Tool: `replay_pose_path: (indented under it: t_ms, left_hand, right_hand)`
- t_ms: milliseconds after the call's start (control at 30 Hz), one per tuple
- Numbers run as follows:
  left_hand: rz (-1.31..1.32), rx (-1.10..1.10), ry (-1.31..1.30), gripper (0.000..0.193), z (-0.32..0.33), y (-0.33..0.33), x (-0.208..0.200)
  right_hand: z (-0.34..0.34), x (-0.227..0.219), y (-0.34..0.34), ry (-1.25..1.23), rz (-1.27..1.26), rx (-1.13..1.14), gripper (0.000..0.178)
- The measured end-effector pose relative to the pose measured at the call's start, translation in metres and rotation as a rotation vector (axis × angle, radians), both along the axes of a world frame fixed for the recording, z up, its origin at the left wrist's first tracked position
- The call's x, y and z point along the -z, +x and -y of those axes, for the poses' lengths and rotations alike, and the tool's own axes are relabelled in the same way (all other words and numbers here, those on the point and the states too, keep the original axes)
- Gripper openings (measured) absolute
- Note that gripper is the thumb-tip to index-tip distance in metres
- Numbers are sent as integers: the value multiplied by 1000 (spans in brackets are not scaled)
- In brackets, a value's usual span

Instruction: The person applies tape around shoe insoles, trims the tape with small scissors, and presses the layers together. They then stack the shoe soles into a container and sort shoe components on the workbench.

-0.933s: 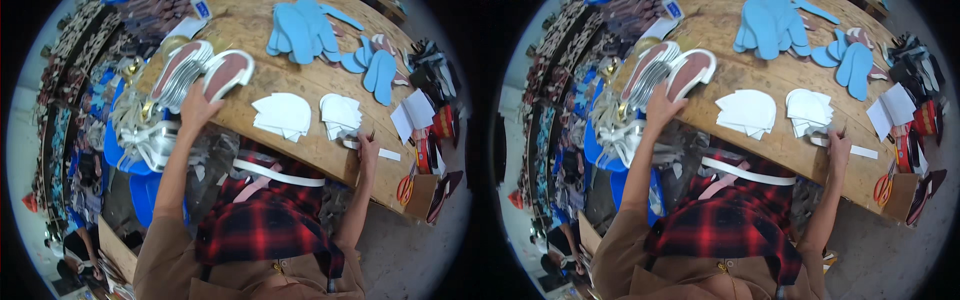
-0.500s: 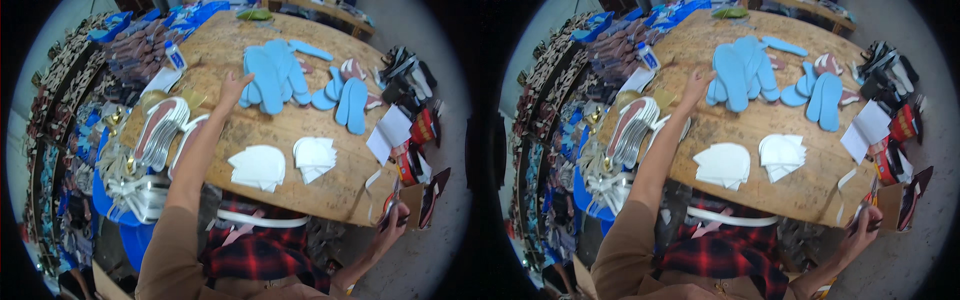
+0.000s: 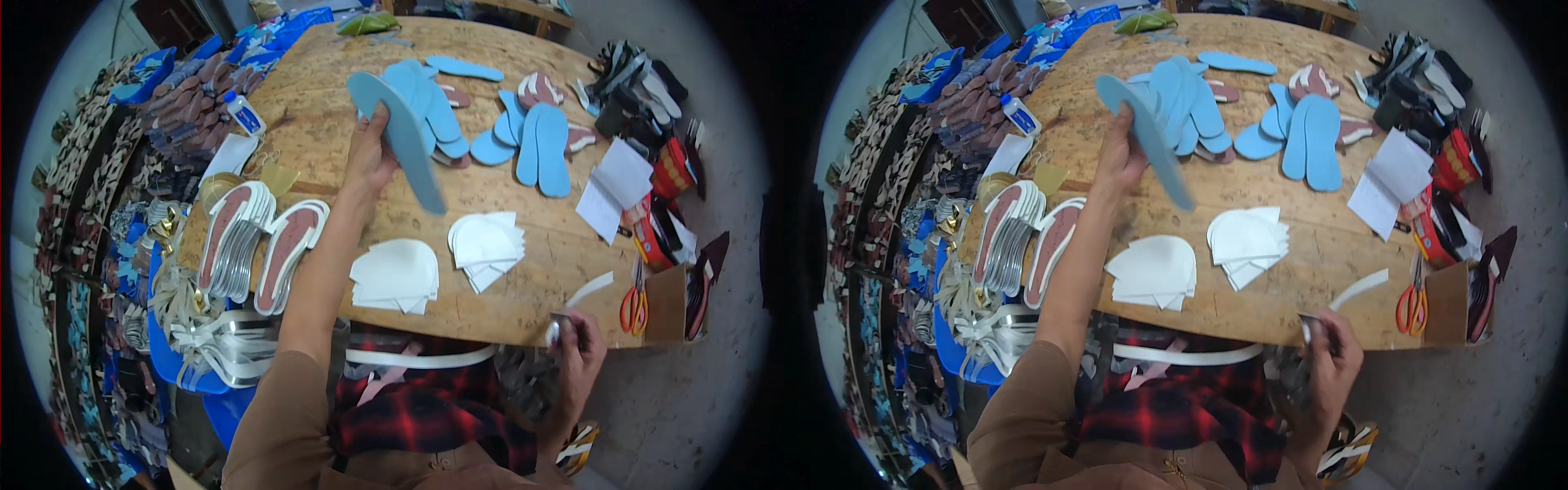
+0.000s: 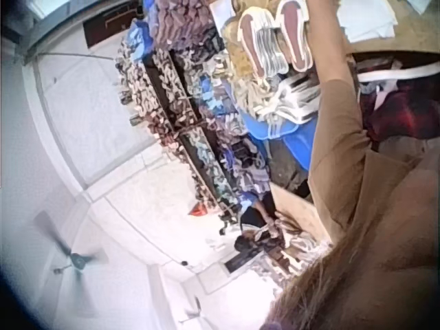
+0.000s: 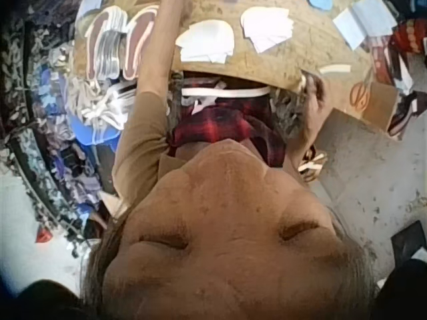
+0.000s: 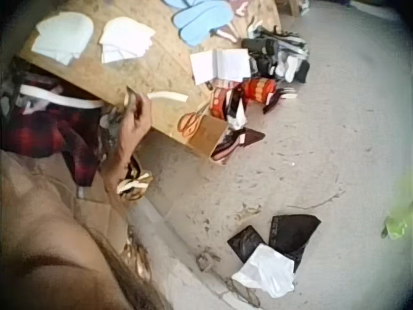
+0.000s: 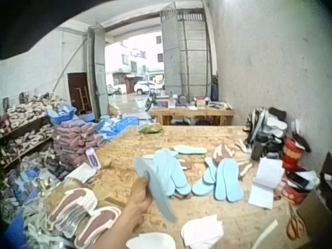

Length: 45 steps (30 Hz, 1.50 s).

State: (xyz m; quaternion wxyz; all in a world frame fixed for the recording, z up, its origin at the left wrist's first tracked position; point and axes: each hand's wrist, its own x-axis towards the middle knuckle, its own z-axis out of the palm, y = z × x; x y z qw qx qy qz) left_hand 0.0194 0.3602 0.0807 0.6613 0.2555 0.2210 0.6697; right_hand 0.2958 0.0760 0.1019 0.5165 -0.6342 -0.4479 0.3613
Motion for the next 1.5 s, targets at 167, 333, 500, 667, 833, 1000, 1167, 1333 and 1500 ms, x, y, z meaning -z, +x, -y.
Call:
replay_pose_path:
  t_ms: [167, 333, 500, 667, 833, 1000, 1167, 1333, 1500]
  left_hand:
    - [338, 562, 75, 38, 134, 42, 48]
    - [298, 381, -43, 44, 195, 76, 83]
    - [29, 127, -141, 47, 216, 81, 86]
    - [-99, 59, -173, 52, 226, 84, 78]
    - [-125, 13, -218, 53, 228, 83, 80]
    - [-66, -7, -208, 47, 221, 78, 90]
    - [-143, -151, -124, 45, 221, 84, 76]
    - [-619, 292, 21, 37, 199, 57, 38]
    - [-1747, 90, 1174, 96, 210, 48, -18]
  right_hand:
    - [-22, -2, -65, -78, -582, -77, 13]
    - [-19, 20, -96, -130, -905, -236, 10]
    - [-5, 30, -98, -115, -878, -188, 12]
    - [-2, 36, -95, -136, -868, -162, 13]
    - [-4, 39, -96, -114, -850, -138, 14]
    - [-9, 42, -97, -129, -697, -93, 13]
    - [-22, 46, -91, 321, 349, -155, 11]
    - [-41, 25, -38, 264, 280, -223, 20]
    - [-37, 49, -18, 29, -225, -248, 21]
